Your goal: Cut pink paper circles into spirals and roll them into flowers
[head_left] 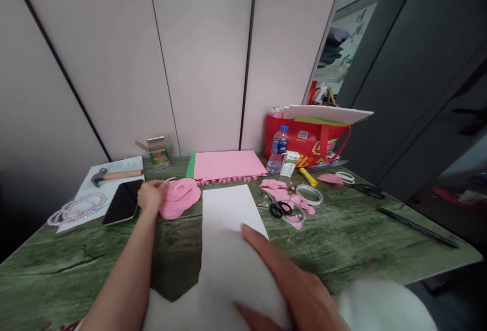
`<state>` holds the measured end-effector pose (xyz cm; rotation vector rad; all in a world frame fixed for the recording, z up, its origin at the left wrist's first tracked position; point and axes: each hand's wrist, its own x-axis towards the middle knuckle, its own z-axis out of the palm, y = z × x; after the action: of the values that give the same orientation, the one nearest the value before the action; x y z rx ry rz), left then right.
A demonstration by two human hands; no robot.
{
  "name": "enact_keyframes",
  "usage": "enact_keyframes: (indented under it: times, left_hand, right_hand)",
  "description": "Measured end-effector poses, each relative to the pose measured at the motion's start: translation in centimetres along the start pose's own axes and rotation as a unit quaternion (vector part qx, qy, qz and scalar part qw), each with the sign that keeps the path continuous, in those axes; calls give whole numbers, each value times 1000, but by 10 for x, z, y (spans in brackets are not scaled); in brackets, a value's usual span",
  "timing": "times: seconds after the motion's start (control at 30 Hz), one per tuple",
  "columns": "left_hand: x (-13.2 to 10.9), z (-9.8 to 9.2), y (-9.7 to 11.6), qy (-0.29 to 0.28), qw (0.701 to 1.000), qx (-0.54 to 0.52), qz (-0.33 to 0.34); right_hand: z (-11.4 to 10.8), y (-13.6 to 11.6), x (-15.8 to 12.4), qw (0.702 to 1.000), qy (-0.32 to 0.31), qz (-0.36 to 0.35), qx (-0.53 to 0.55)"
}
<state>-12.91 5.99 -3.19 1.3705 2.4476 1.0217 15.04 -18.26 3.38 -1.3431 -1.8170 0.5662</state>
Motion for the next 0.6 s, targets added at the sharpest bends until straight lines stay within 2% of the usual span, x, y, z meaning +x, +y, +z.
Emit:
enact_keyframes:
  times: [0.07, 0.13, 0.27, 0.37, 0.43, 0.5, 0.6]
  left_hand:
    - [3, 0, -4, 2, 999, -31, -11]
    - [3, 1, -5, 4, 998, -68, -14]
    - [0, 3, -1, -5, 985, -174, -15]
    - [-2, 1, 3, -33, 957, -288, -26]
    - [-2, -3, 6, -55, 929, -364, -38]
    - [-1, -10, 10, -75, 900, -426, -52]
    - [-4, -20, 19, -99, 865, -488, -67]
  right_hand:
    - [1, -2, 18, 998, -36, -32, -51]
    - [2, 6, 30, 991, -59, -30, -115]
    - [3, 30, 44, 962, -121, 32, -244]
    - [2, 39, 63, 920, -207, 84, -324]
    - [2, 39, 79, 899, -242, 88, -353]
    - [5, 39, 97, 908, -257, 58, -325]
    - [18, 46, 123, 963, -227, 23, -142]
